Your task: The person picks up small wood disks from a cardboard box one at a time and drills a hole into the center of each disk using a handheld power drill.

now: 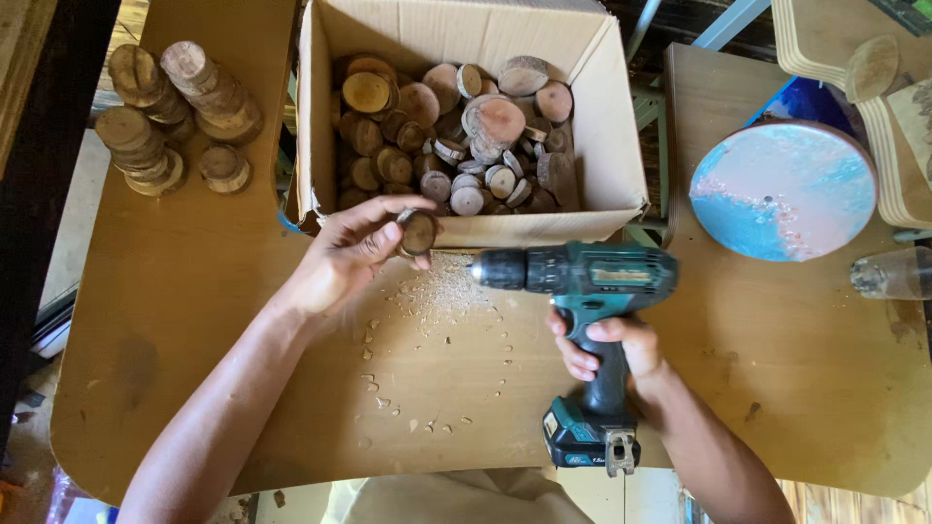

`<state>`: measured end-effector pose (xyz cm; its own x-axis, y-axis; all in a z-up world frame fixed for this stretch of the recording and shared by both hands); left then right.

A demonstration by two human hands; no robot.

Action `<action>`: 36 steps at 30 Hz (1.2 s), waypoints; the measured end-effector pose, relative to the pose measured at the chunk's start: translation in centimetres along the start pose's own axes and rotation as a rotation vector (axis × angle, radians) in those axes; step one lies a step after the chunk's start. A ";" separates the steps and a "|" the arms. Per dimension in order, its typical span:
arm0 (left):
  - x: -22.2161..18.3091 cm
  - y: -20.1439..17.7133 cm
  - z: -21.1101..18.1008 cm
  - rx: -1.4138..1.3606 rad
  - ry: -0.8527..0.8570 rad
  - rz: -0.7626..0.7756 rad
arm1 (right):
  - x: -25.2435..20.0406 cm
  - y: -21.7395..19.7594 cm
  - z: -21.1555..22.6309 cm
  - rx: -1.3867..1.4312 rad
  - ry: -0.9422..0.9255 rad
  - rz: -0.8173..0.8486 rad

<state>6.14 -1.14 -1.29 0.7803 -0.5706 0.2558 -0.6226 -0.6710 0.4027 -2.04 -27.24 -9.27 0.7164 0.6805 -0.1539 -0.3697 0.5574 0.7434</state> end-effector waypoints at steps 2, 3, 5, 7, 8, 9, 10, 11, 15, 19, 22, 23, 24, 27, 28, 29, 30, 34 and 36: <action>-0.3 -0.5 0.8 0.004 0.011 0.015 | 0.1 1.3 1.1 -0.019 -0.051 0.029; -0.4 -0.6 1.1 0.008 0.022 0.028 | 0.1 2.1 1.9 -0.037 -0.101 0.059; -0.4 -0.2 1.0 0.060 0.007 0.046 | -0.5 1.7 1.9 -0.053 -0.130 0.059; -0.4 0.4 0.9 0.111 -0.010 0.065 | -0.8 1.7 2.1 -0.066 -0.160 0.056; -0.4 0.9 0.8 0.103 -0.010 0.092 | -0.9 1.9 2.2 -0.068 -0.182 0.064; -0.3 1.4 0.7 0.094 -0.010 0.121 | -0.9 2.2 2.4 -0.072 -0.205 0.070; -0.3 1.6 1.1 0.092 -0.013 0.123 | -0.9 2.7 2.6 -0.070 -0.205 0.066; -0.2 1.7 1.6 0.086 -0.032 0.124 | -0.8 3.4 2.9 -0.072 -0.196 0.078; 0.1 2.1 2.5 0.046 -0.046 0.116 | -0.8 4.9 3.3 -0.084 -0.236 0.100; 0.6 2.3 2.4 0.025 -0.038 0.119 | -0.3 5.7 3.6 -0.098 -0.241 0.128; 0.7 2.7 2.1 0.032 -0.038 0.122 | -0.5 5.6 3.3 -0.103 -0.240 0.143; 0.7 2.7 2.1 0.024 -0.044 0.117 | -0.7 5.2 2.9 -0.102 -0.249 0.140; 0.7 2.7 2.1 0.017 -0.051 0.113 | -0.9 4.8 2.6 -0.100 -0.257 0.136; 0.4 2.5 2.4 0.012 -0.053 0.110 | -0.7 5.2 2.7 -0.107 -0.241 0.136; 0.5 2.5 2.4 0.012 -0.052 0.111 | -0.7 5.1 2.8 -0.108 -0.241 0.137; 0.6 2.6 2.3 0.007 -0.048 0.111 | -0.7 5.1 2.8 -0.112 -0.232 0.145; 0.6 2.6 2.3 0.002 -0.044 0.111 | -0.6 5.1 2.8 -0.116 -0.223 0.154; 0.4 2.6 2.3 -0.012 -0.046 0.105 | -0.8 5.1 2.5 -0.111 -0.219 0.148; 0.4 2.5 2.3 0.016 -0.070 0.097 | -1.1 4.6 2.3 -0.097 -0.250 0.117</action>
<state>4.74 -4.11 -2.24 0.7105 -0.6648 0.2309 -0.6966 -0.6177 0.3650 -3.14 -26.53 -4.17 0.7848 0.6110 0.1039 -0.5049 0.5330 0.6790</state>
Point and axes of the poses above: each hand's wrist, its own x-axis towards the middle knuckle, its own y-axis out of the palm, z = x × y, the point moved 6 cm from there along x, towards the middle knuckle, and after that the axes turned 7 degrees about z, right-handed, at the moved point
